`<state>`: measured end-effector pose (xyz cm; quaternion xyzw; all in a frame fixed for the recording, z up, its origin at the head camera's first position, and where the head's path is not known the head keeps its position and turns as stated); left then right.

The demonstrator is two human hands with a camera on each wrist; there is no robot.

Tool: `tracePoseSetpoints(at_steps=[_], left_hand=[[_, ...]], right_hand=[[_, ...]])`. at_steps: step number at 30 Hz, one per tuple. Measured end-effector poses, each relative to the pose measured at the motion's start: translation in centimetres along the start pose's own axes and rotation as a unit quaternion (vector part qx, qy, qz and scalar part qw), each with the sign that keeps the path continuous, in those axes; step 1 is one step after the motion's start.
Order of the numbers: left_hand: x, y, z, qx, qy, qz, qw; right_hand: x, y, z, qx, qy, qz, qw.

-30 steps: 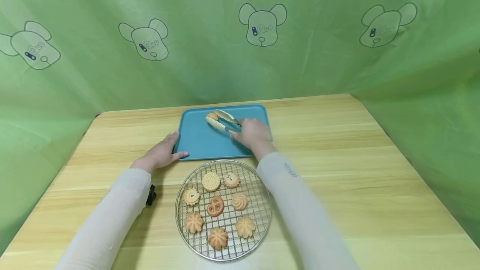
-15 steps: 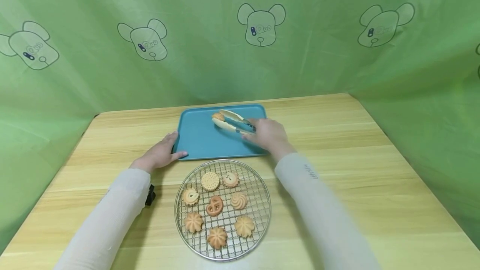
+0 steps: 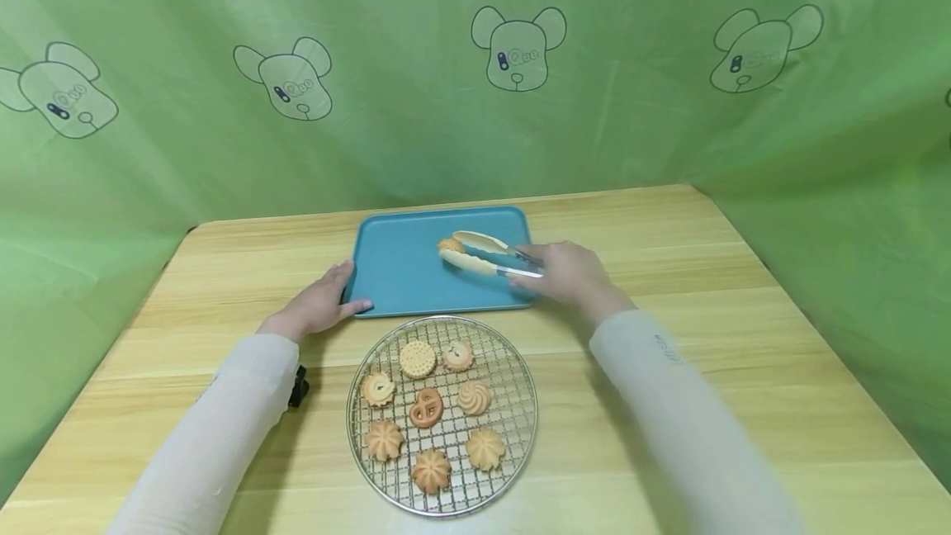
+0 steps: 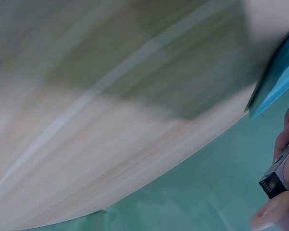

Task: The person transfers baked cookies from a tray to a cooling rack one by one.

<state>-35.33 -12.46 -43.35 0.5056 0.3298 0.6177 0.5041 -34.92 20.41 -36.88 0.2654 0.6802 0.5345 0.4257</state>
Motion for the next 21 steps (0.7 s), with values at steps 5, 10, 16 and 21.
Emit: tracePoseSetpoints(at_steps=[5,10,16,21], left_hand=[[-0.1,0.0,-0.1,0.000,0.002,-0.003,1.0000],[-0.1,-0.1,-0.1,0.000,0.003,-0.002,1.0000],[-0.3,-0.2,-0.3,-0.003,0.006,-0.004,1.0000],[-0.3,-0.2,-0.3,-0.005,0.006,-0.003,1.0000]], right_hand=[[0.6,0.5,1.0,0.011,0.015,-0.010,1.000],[1.3,0.7,2.0,0.005,0.020,-0.018,1.000],[1.3,1.4,3.2,0.019,0.042,-0.024,0.999],[1.3,1.5,4.1,0.020,0.064,-0.024,0.997]])
Point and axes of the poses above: each hand's wrist, its own z-axis away from the middle knuckle, its own y-axis out of the back of the hand, x = y × z, the point moved 10 cm from there along -z, towards the middle knuckle, and after that the axes turned 13 degrees about y, right-handed, at the moved point
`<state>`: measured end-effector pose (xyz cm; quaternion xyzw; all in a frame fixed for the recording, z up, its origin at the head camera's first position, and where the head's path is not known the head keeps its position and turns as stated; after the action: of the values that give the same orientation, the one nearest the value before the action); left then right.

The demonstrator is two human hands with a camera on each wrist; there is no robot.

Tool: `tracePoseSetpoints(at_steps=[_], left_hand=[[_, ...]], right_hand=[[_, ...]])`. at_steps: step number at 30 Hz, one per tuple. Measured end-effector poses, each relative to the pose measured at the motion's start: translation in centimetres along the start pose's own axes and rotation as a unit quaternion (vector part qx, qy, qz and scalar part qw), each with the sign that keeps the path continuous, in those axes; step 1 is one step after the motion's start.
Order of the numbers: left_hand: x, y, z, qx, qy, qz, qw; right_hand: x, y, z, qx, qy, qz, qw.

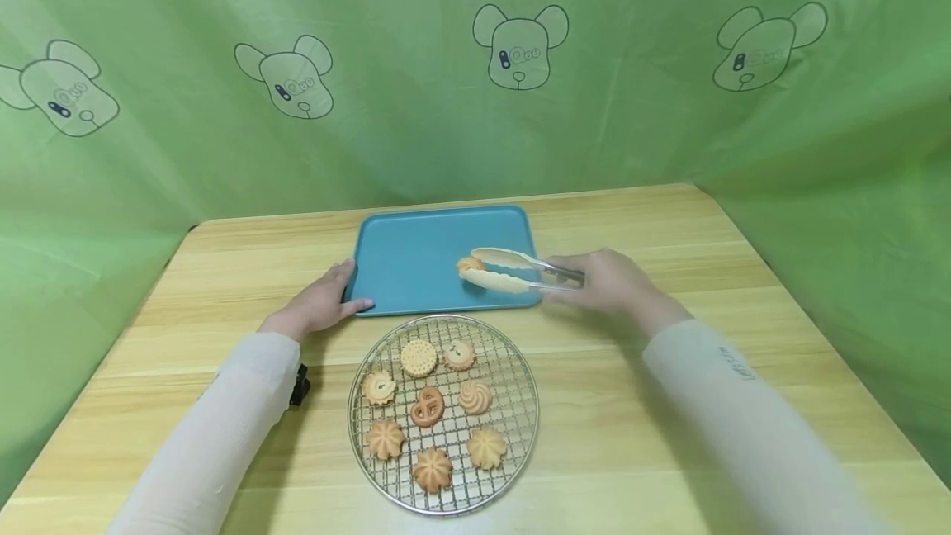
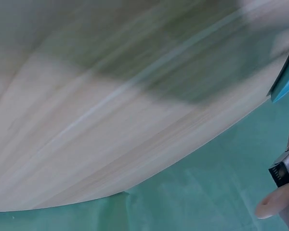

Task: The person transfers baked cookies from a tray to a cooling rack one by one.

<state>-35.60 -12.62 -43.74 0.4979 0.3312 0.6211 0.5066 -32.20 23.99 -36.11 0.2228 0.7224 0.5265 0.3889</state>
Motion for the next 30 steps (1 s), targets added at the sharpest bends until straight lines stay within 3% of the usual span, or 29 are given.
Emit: tracePoseSetpoints(at_steps=[13,24,30], left_hand=[[0.0,0.1,-0.1,0.008,-0.010,0.002,0.9999],[-0.1,-0.1,-0.2,0.003,-0.004,0.005,1.0000],[-0.1,-0.1,-0.2,0.004,-0.005,0.003,1.0000]], right_hand=[[-0.4,0.2,2.1,-0.007,0.050,-0.013,0.999],[-2.0,0.3,3.4,-0.004,0.115,-0.014,0.993],[-2.7,0.7,4.0,-0.015,0.124,-0.013,0.992]])
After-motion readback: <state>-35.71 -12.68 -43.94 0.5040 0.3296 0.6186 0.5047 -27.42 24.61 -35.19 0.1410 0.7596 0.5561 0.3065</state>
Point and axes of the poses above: each hand's wrist, its own z-axis away from the middle knuckle, its own y-axis out of the back of the hand, x = y × z, the point moved 10 cm from there along -z, towards the middle knuckle, and after that the axes turned 13 degrees about y, right-handed, at the moved point
